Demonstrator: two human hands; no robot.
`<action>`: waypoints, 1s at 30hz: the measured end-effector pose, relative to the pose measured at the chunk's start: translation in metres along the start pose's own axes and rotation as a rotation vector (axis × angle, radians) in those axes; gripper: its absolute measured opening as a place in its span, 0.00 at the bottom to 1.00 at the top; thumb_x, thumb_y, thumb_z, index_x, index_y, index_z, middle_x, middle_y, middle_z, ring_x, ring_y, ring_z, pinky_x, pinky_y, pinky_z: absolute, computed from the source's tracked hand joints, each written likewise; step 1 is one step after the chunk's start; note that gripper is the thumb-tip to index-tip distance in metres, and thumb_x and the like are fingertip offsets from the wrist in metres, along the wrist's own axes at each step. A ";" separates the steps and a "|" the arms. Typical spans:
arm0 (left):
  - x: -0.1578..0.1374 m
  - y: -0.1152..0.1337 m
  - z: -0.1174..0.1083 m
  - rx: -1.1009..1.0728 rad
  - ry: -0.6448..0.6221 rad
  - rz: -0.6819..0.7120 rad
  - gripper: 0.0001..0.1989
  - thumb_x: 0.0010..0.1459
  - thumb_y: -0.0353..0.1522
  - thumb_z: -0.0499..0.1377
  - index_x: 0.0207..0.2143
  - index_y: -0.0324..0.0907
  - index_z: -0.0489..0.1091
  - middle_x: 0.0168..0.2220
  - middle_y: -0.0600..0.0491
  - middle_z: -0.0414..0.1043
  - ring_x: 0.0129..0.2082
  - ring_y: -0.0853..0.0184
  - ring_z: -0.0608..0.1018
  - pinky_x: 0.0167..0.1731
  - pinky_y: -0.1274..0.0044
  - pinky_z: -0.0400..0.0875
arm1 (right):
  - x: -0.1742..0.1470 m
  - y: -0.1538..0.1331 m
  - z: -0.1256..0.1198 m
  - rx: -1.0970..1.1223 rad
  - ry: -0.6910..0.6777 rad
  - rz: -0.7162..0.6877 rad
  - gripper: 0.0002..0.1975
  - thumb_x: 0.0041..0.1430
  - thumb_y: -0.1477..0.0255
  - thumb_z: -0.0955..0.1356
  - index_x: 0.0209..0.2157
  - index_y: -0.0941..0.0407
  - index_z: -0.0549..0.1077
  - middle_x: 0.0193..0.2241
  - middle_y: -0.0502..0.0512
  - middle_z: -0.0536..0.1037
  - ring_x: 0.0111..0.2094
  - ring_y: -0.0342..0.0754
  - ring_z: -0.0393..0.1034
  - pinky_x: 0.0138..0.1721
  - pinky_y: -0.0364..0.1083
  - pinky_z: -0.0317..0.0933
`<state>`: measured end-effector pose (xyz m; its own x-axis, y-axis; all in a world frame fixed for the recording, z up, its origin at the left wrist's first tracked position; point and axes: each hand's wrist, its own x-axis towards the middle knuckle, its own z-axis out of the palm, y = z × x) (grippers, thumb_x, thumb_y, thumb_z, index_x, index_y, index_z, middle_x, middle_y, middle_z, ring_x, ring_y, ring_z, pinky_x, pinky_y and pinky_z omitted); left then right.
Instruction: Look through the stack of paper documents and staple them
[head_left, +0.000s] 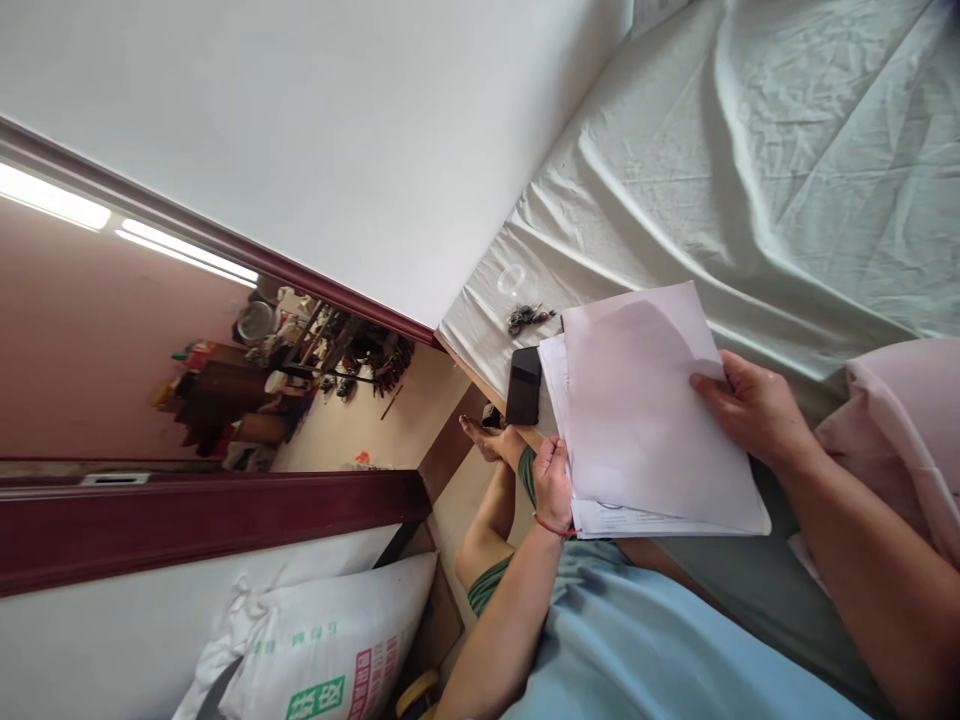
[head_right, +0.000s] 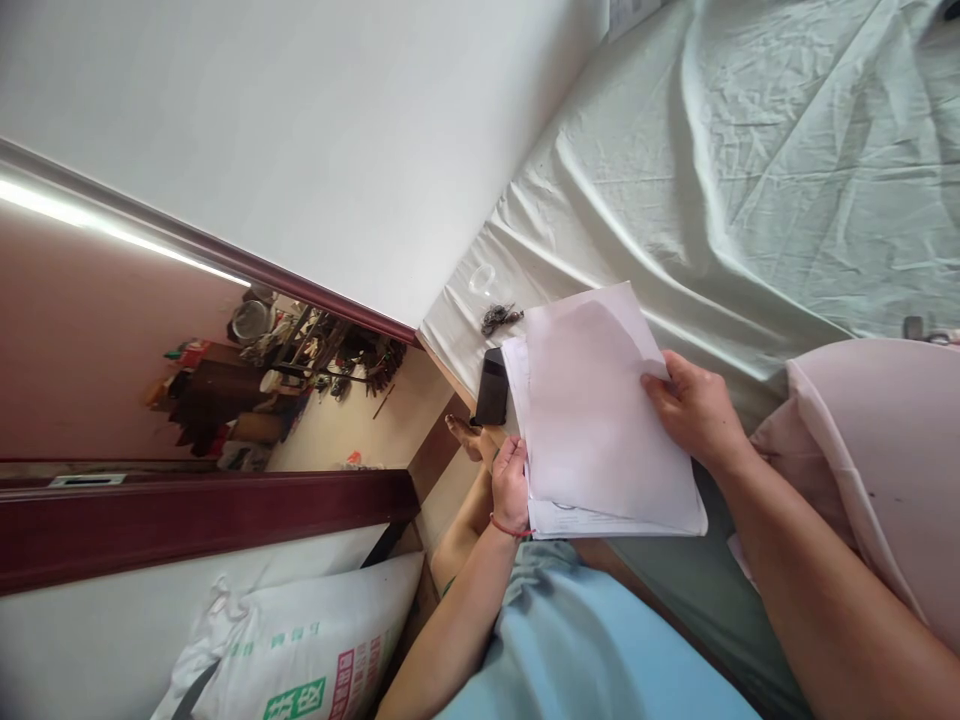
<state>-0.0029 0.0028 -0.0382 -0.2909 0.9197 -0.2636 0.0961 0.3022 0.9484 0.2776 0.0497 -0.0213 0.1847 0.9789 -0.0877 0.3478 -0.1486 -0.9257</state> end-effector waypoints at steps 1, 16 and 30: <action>0.000 -0.001 0.000 0.000 -0.001 0.002 0.17 0.58 0.47 0.61 0.33 0.42 0.70 0.28 0.57 0.69 0.29 0.70 0.68 0.33 0.78 0.64 | 0.000 0.000 0.000 0.005 -0.004 -0.001 0.12 0.58 0.62 0.66 0.38 0.53 0.75 0.29 0.54 0.80 0.30 0.50 0.71 0.33 0.47 0.62; -0.003 0.006 0.003 0.166 0.086 0.110 0.20 0.62 0.49 0.57 0.29 0.44 0.70 0.29 0.54 0.69 0.33 0.66 0.70 0.39 0.75 0.65 | 0.000 -0.001 0.004 -0.007 0.005 -0.008 0.13 0.57 0.64 0.65 0.40 0.52 0.78 0.31 0.53 0.81 0.32 0.52 0.74 0.35 0.48 0.63; -0.002 0.010 0.005 0.080 0.017 0.047 0.17 0.59 0.47 0.61 0.31 0.42 0.70 0.28 0.55 0.70 0.30 0.68 0.69 0.34 0.75 0.64 | -0.002 -0.005 0.004 -0.109 -0.017 0.019 0.09 0.58 0.65 0.65 0.36 0.53 0.75 0.28 0.53 0.80 0.30 0.49 0.70 0.32 0.45 0.59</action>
<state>0.0035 0.0052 -0.0295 -0.3000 0.9292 -0.2156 0.1852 0.2785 0.9424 0.2714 0.0491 -0.0184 0.1767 0.9779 -0.1119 0.4426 -0.1805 -0.8784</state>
